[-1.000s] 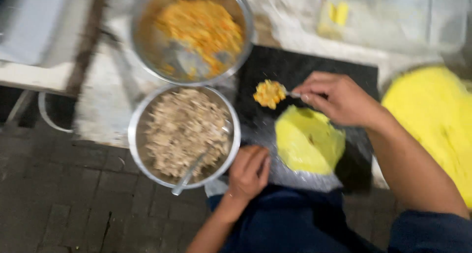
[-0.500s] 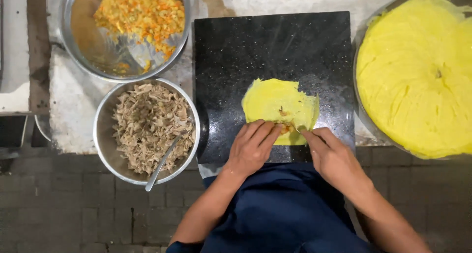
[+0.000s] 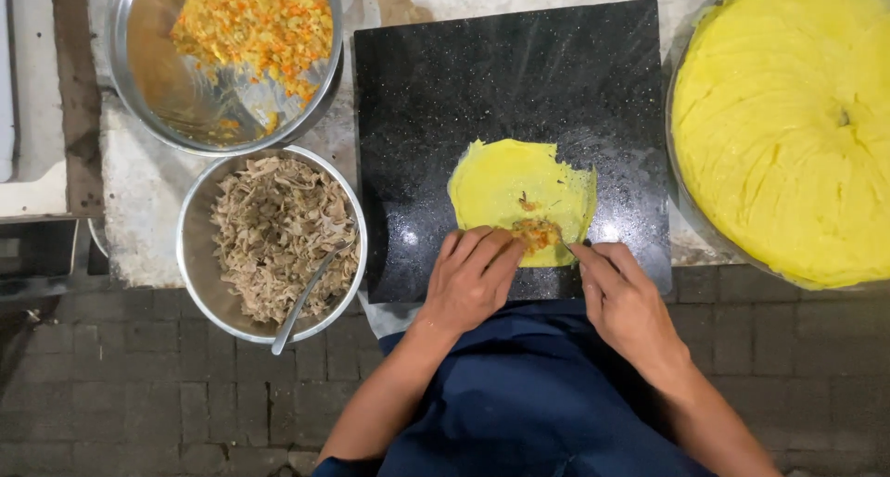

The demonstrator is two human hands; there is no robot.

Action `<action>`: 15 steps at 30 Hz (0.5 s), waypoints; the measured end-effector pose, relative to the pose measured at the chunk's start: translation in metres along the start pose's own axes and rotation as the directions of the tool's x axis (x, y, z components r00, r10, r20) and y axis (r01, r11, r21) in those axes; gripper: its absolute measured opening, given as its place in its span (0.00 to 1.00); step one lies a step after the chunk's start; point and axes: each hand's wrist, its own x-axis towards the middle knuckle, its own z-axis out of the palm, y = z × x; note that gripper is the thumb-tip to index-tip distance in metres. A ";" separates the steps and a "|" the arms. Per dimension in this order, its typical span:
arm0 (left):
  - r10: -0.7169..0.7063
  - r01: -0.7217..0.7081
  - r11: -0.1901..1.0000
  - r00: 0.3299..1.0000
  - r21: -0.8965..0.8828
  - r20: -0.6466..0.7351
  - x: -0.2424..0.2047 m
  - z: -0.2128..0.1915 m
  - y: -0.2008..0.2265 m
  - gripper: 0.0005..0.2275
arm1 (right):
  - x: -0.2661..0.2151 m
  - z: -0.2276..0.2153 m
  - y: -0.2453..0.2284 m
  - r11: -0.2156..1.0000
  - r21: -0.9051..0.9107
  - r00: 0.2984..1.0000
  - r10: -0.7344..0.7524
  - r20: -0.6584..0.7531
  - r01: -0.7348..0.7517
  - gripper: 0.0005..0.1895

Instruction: The person places a yellow crepe on a black cutting board, adds a mixture of shredded vegetables and shredded meat, then folds the crepe into a small roll. The process repeats with additional crepes, fillings, and rolls placed into a clear plastic container.

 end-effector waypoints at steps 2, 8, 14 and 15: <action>0.010 -0.010 1.000 1.000 -0.005 0.003 0.008 0.001 0.005 0.07 | 0.002 0.001 -0.003 1.000 0.028 1.000 0.007 -0.021 -0.006 0.13; 0.028 -0.029 0.998 1.000 0.055 0.011 0.004 0.020 0.006 0.06 | 0.007 -0.004 -0.008 0.998 0.057 0.997 0.044 -0.063 -0.041 0.12; 0.012 -0.013 0.999 0.999 -0.040 -0.048 -0.002 0.006 0.004 0.03 | 0.006 -0.009 0.022 0.935 0.297 0.979 0.204 -0.011 -0.192 0.10; 0.004 -0.011 0.997 0.996 -0.076 -0.084 -0.004 0.002 0.002 0.03 | 0.008 -0.010 0.028 0.844 0.478 0.966 0.252 0.051 -0.245 0.10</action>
